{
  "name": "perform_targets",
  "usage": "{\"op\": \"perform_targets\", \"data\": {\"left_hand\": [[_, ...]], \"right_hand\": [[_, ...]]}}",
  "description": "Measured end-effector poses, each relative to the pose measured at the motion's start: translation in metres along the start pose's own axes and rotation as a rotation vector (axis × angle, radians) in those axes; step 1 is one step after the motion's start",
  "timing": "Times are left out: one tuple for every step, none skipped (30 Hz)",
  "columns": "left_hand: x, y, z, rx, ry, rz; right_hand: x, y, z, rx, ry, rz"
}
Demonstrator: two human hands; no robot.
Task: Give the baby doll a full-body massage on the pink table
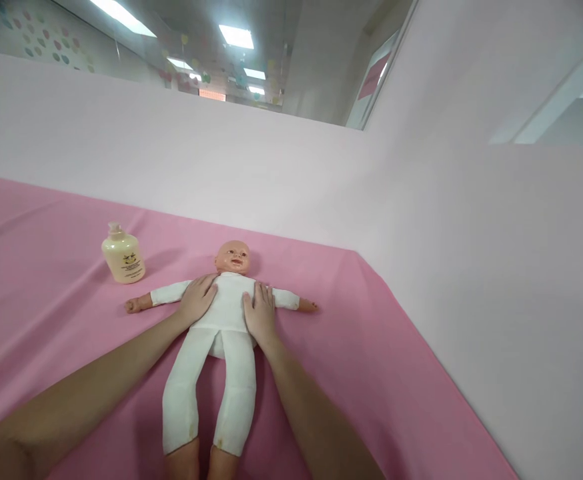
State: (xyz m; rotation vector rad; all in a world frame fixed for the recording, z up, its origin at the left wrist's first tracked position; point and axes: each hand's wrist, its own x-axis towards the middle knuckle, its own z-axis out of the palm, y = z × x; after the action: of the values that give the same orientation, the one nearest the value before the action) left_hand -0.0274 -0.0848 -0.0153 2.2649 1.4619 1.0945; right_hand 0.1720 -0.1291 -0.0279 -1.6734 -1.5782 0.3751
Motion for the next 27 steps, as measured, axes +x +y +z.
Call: {"op": "perform_targets", "data": {"left_hand": [[0.0,-0.002,0.0,0.045,0.003,-0.005],[0.001,-0.005,0.0,0.09,0.009,-0.009],[0.001,-0.007,0.0,0.133,0.02,-0.017],[0.001,-0.01,-0.001,0.172,0.031,-0.028],[0.001,-0.014,-0.001,0.207,0.043,-0.039],[0.002,-0.017,-0.002,0.239,0.056,-0.051],[0.002,-0.021,-0.003,0.27,0.07,-0.063],[0.002,-0.024,-0.005,0.301,0.083,-0.077],[0.003,-0.027,-0.006,0.331,0.096,-0.096],[0.003,-0.029,-0.008,0.36,0.104,-0.121],[0.004,-0.03,-0.01,0.386,0.107,-0.151],[0.004,-0.03,-0.012,0.406,0.102,-0.179],[0.004,-0.029,-0.014,0.419,0.094,-0.197],[0.003,-0.027,-0.016,0.422,0.082,-0.202],[0.003,-0.023,-0.017,0.416,0.072,-0.195],[0.002,-0.019,-0.019,0.406,0.062,-0.176],[0.001,-0.013,-0.021,0.395,0.046,-0.15],[0.0,-0.008,-0.023,0.389,0.025,-0.13],[-0.001,-0.002,-0.025,0.391,-0.019,-0.109],[-0.002,0.003,-0.027,0.394,-0.087,-0.099],[-0.002,0.007,-0.028,0.383,-0.158,-0.115],[-0.002,0.009,-0.028,0.37,-0.222,-0.144],[-0.002,0.011,-0.029,0.359,-0.268,-0.172],[-0.002,0.011,-0.028,0.35,-0.297,-0.201],[-0.001,0.011,-0.028,0.344,-0.309,-0.22],[-0.001,0.01,-0.027,0.337,-0.311,-0.226],[-0.001,0.009,-0.027,0.326,-0.307,-0.225]], "right_hand": [[0.002,0.002,-0.004,-0.047,0.015,-0.009],[0.003,0.005,-0.008,-0.093,0.035,-0.019],[0.004,0.008,-0.013,-0.134,0.059,-0.028],[0.005,0.012,-0.017,-0.165,0.085,-0.039],[0.005,0.015,-0.021,-0.187,0.118,-0.052],[0.006,0.017,-0.024,-0.198,0.151,-0.065],[0.005,0.018,-0.028,-0.206,0.177,-0.074],[0.005,0.018,-0.031,-0.221,0.191,-0.073],[0.004,0.017,-0.033,-0.246,0.189,-0.058],[0.003,0.014,-0.035,-0.284,0.173,-0.029],[0.002,0.01,-0.037,-0.328,0.146,0.007],[0.0,0.006,-0.039,-0.37,0.118,0.04],[-0.001,0.001,-0.04,-0.404,0.095,0.065],[-0.003,-0.003,-0.041,-0.432,0.08,0.079],[-0.005,-0.007,-0.042,-0.461,0.075,0.076],[-0.007,-0.011,-0.043,-0.497,0.079,0.057],[-0.009,-0.015,-0.044,-0.543,0.091,0.029],[-0.01,-0.018,-0.045,-0.595,0.107,-0.003],[-0.01,-0.021,-0.046,-0.647,0.121,-0.034],[-0.01,-0.024,-0.047,-0.692,0.127,-0.062],[-0.01,-0.026,-0.049,-0.725,0.121,-0.085],[-0.009,-0.029,-0.05,-0.746,0.102,-0.102],[-0.009,-0.03,-0.05,-0.756,0.067,-0.118],[-0.008,-0.032,-0.051,-0.76,0.023,-0.125],[-0.007,-0.033,-0.051,-0.756,-0.02,-0.12],[-0.007,-0.034,-0.05,-0.741,-0.054,-0.102],[-0.007,-0.034,-0.05,-0.718,-0.074,-0.077]]}}
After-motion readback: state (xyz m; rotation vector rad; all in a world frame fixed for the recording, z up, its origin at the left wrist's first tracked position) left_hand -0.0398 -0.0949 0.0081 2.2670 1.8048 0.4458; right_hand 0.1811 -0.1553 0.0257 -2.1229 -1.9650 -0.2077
